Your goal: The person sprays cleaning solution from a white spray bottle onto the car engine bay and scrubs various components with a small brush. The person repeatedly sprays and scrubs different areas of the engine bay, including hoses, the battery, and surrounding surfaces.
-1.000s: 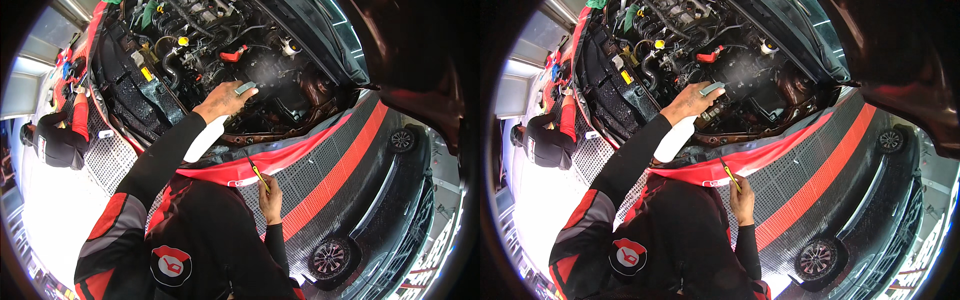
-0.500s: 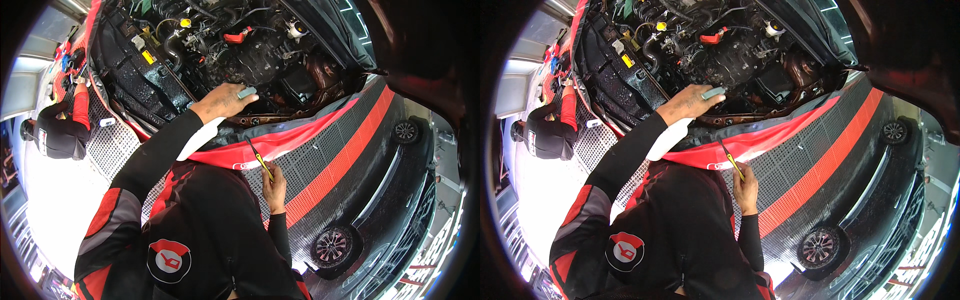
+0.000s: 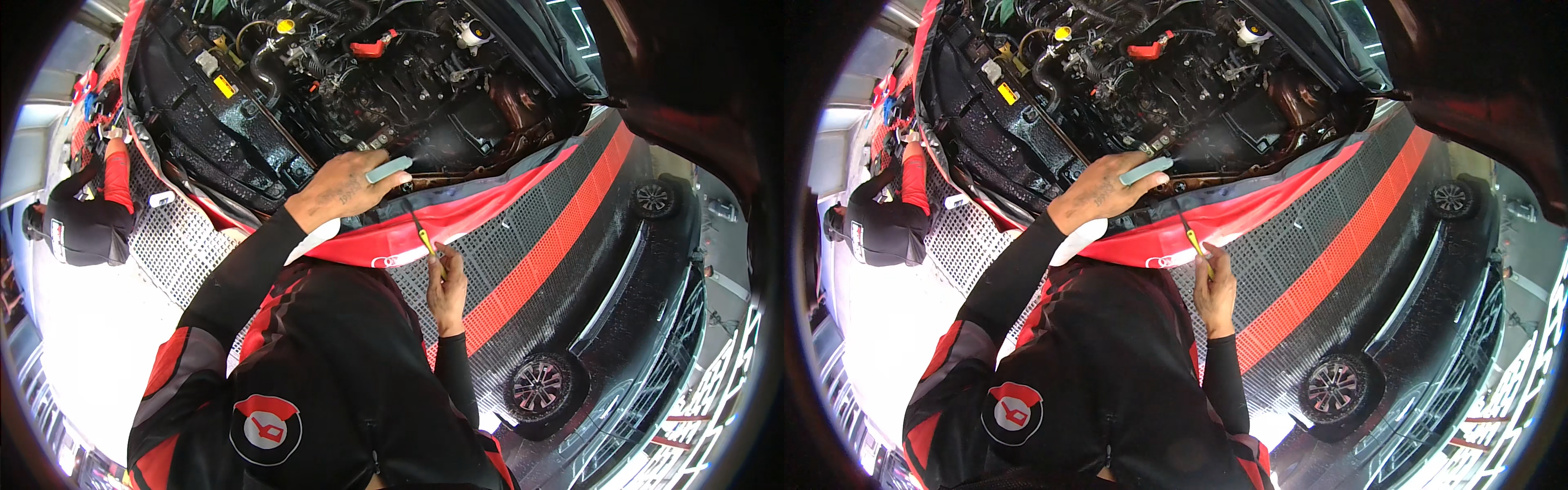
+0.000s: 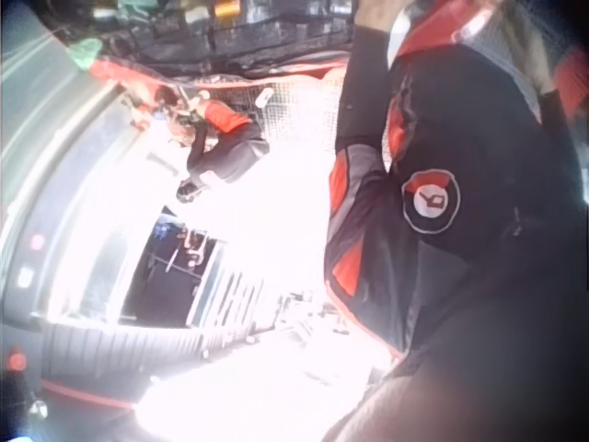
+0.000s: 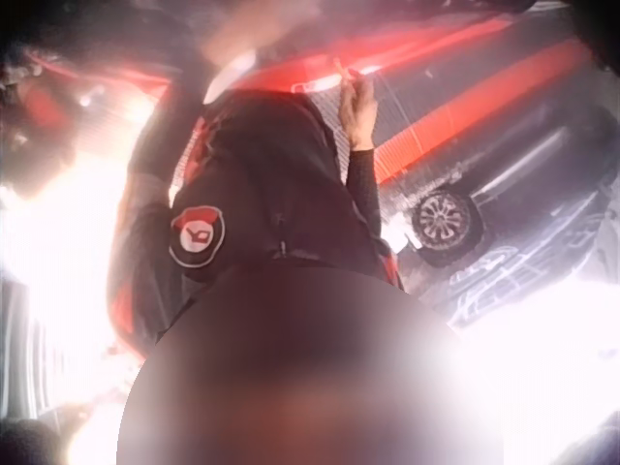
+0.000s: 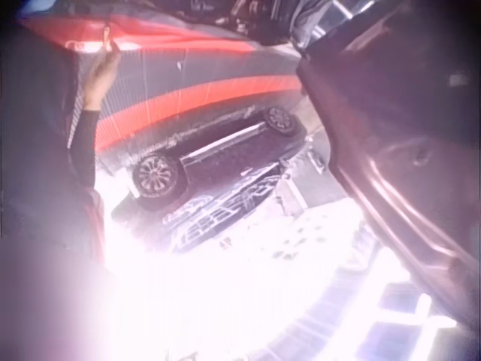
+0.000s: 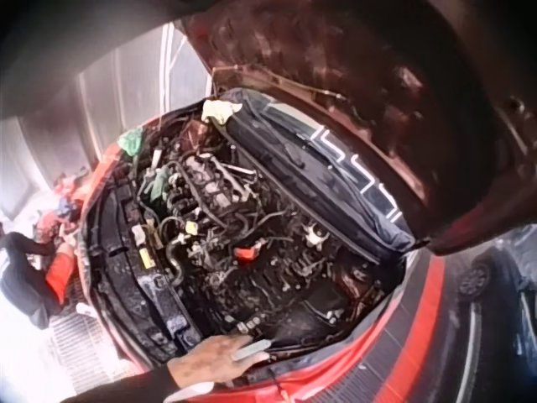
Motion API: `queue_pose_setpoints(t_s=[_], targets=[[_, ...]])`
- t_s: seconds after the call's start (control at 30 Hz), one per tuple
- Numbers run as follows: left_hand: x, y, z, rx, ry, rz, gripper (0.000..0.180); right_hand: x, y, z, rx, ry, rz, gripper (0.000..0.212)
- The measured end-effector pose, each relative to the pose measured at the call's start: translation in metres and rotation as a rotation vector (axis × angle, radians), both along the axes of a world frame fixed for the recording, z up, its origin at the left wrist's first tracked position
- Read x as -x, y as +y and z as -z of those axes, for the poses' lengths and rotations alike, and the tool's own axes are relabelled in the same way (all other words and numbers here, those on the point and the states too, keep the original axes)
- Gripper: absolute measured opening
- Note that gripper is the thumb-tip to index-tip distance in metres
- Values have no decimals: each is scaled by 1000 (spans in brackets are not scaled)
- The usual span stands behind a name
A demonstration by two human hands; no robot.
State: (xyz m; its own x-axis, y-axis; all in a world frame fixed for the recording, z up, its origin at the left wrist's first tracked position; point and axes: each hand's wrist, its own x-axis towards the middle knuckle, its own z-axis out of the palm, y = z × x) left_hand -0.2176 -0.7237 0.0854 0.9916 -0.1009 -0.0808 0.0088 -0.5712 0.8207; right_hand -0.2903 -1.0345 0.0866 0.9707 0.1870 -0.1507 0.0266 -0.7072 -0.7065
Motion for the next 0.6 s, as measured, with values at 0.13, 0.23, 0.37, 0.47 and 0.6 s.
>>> queue_pose_setpoints(t_s=[0.13,0.23,0.37,0.47,0.6], targets=[[20,31,-24,131,-23,-162,41,-59,-7,-15,109,-74,-4,21],[51,61,-41,307,-198,-442,36,-131,-11,-28,300,-239,-176,17],[92,94,-46,491,-288,-772,45,-229,9,-27,519,-412,-505,16],[109,84,-29,481,-544,-972,50,-280,39,-6,797,-430,-812,13],[145,68,-11,285,-620,-1091,57,-309,64,28,864,-554,-1054,11]])
